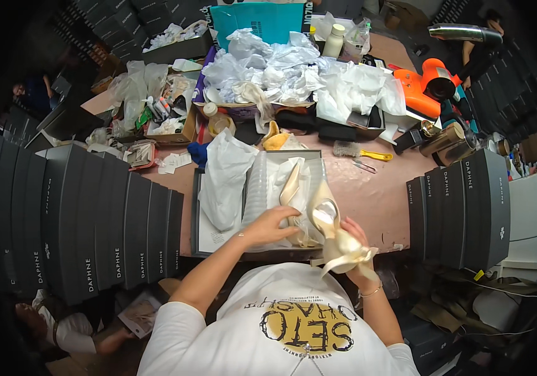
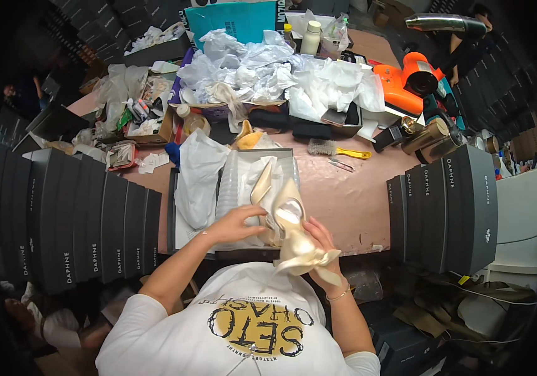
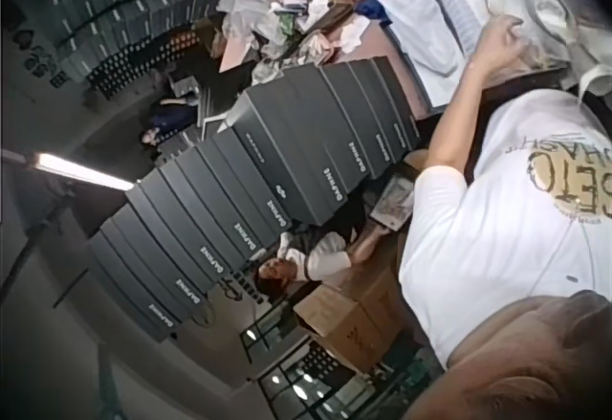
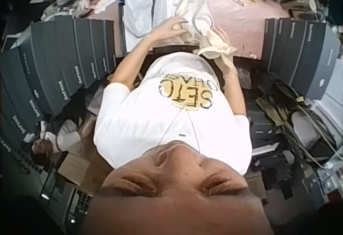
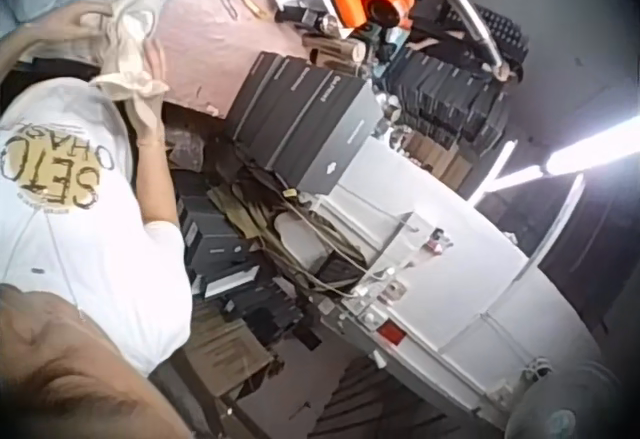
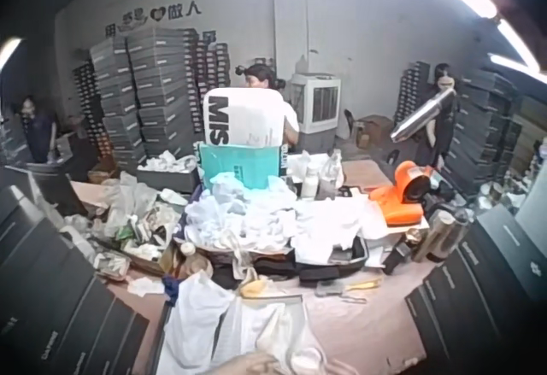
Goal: The recorder is packing high-heeled shoes into boxes, wrapping them in tissue paper and placing them in protective bags.
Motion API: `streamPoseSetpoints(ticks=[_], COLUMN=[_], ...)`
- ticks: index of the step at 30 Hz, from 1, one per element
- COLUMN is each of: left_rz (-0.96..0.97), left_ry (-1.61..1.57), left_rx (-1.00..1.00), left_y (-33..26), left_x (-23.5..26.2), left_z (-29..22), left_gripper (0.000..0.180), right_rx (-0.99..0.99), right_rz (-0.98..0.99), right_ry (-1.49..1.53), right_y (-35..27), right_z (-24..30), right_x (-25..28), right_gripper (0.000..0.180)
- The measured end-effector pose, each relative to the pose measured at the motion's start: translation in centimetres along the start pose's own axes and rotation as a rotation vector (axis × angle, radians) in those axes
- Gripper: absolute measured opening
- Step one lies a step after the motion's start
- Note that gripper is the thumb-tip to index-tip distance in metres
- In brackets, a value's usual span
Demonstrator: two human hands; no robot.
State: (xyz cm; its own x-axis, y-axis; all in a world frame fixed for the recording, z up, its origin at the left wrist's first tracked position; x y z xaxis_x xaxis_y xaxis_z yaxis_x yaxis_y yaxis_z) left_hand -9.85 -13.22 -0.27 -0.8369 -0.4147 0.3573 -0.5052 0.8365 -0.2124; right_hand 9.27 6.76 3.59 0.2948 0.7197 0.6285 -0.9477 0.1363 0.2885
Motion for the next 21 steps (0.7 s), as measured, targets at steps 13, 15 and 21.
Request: streamPoseSetpoints(ticks=[13,15,21], left_rz=[0.077,-0.053,-0.084], left_ry=[1.077,1.012,1.219], left_rx=[-0.53,-0.663,-0.635], left_y=[3.7,2.5,-1.9], left_x=[-1.4,0.4,2.3], left_z=[1.2,-2.2,-8.5], left_gripper=[0.025,0.024,0.024], right_rx=[-0.427,-0.391,-0.409], right_rz=[-0.267,-0.228,-0.147], right_ry=[0.659,0.774,0.635], right_y=[1.8,1.7,2.8], right_z=[-2.0,-2.7,-2.0], right_x=[3.6,3.7,2.2], right_gripper=[0.034,0.036,0.038])
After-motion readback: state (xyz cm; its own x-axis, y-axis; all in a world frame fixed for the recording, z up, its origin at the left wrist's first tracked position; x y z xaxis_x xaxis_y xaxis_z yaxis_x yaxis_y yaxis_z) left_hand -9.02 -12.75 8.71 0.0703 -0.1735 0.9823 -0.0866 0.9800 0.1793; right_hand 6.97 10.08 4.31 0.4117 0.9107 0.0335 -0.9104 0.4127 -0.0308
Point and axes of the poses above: each hand's wrist, its own y-axis towards the middle knuckle, its own x-axis out of the back of the hand, z = x × y, the point moved 2 cm from there along y, towards the middle knuckle, and after that the axes turned 2 degrees about y, right-handed, at the moved point
